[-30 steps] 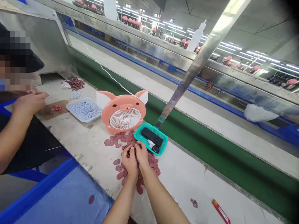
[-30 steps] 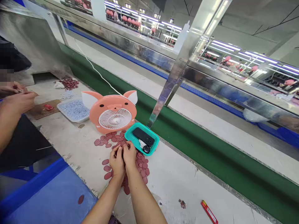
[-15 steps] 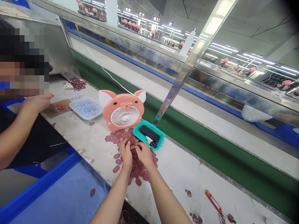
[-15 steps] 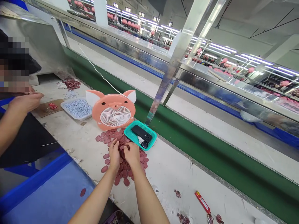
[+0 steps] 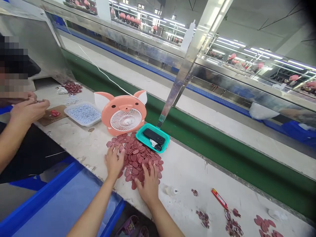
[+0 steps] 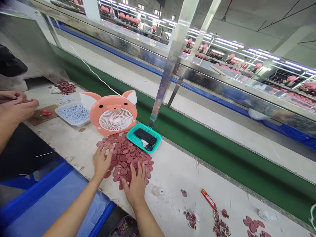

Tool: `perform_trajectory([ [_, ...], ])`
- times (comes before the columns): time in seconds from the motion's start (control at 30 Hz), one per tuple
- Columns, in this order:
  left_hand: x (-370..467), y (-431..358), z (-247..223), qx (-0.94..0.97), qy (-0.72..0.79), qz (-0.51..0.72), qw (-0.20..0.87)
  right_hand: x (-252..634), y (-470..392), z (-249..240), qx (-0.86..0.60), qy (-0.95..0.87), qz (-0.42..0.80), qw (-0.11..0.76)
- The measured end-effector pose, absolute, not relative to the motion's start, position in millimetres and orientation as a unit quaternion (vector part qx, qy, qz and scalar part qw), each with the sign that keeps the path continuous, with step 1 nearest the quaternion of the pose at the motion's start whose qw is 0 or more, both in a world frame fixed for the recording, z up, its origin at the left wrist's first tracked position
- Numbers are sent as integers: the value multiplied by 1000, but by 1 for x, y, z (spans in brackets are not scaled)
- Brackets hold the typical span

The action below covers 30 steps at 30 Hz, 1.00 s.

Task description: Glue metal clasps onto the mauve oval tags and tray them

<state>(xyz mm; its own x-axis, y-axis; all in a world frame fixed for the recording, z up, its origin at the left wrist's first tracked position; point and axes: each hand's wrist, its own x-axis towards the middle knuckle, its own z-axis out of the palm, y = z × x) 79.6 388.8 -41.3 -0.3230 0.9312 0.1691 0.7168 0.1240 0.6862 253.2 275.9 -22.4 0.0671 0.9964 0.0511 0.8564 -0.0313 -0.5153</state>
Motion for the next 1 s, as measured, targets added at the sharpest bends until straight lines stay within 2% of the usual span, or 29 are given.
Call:
perform_trajectory([
  [0.13,73,356,-48,606,734,271,143,263,311,-31,-716,-656,144,190],
  [0.27,104,324,-57,635,725,230,135,273,303,-39,-728,-647,143,174],
  [0.67,165,303,-52,604,745,242,151,286,254,-45,-721,-658,121,180],
  [0.87,97,271,-49,547,785,261,130,283,205,-26,-663,-708,107,218],
  [1.0,11,237,-84,409,883,202,112,284,138,-26,-613,-747,95,240],
])
